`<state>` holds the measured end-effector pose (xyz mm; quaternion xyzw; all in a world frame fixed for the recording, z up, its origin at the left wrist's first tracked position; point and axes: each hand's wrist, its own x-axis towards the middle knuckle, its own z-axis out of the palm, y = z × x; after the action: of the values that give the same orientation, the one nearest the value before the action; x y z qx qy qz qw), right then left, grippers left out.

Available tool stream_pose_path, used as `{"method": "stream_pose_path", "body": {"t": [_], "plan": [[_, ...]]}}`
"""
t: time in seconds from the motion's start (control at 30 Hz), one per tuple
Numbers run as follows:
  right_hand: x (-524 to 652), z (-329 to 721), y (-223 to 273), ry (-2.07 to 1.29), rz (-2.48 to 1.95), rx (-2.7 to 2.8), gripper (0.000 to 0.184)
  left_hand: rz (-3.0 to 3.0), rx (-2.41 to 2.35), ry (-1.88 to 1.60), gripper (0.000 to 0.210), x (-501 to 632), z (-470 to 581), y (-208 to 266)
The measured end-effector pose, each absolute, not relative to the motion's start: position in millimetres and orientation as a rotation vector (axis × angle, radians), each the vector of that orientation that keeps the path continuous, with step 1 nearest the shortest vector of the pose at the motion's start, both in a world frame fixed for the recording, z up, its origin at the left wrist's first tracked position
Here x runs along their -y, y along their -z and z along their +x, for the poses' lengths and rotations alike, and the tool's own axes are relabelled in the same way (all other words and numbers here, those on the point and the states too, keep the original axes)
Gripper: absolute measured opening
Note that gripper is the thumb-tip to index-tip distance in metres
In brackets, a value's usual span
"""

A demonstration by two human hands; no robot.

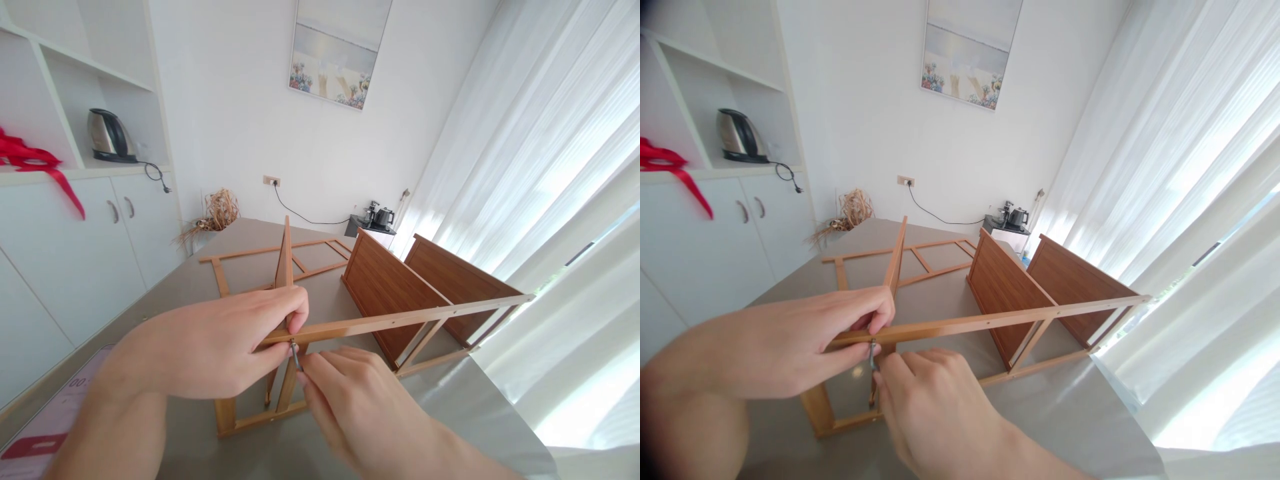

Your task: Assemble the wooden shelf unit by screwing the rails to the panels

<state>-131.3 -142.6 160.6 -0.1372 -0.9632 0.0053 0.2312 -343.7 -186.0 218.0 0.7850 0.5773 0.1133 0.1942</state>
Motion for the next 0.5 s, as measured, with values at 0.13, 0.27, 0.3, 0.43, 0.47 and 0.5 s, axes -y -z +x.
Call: {"method": "stream_pose_path", "body": {"t": [0.13, 0.27, 0.3, 0.43, 0.47, 0.5], "plan": [[145.8, -139.5, -152.0, -0.705, -0.504, 2.603, 0.021, 2.161, -1.608, -0.313, 0.009, 186.4, -342.2, -221.1], [147.8, -143.0, -145.6, -1.135, -0.478, 2.447, 0.023, 2.081, -1.555, -0.319, 0.011, 187.6, -340.7, -225.1], [147.7, -142.9, -143.6, -1.161, -0.453, 2.424, 0.024, 2.065, -1.536, -0.319, 0.011, 187.7, -340.6, -225.4], [146.1, -140.8, -136.6, -0.968, -0.402, 2.469, 0.023, 2.09, -1.572, -0.322, 0.01, 187.7, -341.5, -222.2], [145.7, -140.1, -135.6, -0.897, -0.399, 2.498, 0.022, 2.114, -1.602, -0.322, 0.009, 187.7, -341.9, -220.7], [145.4, -139.4, -135.0, -0.821, -0.394, 2.521, 0.023, 2.137, -1.627, -0.321, 0.009, 187.7, -342.4, -219.2]]}}
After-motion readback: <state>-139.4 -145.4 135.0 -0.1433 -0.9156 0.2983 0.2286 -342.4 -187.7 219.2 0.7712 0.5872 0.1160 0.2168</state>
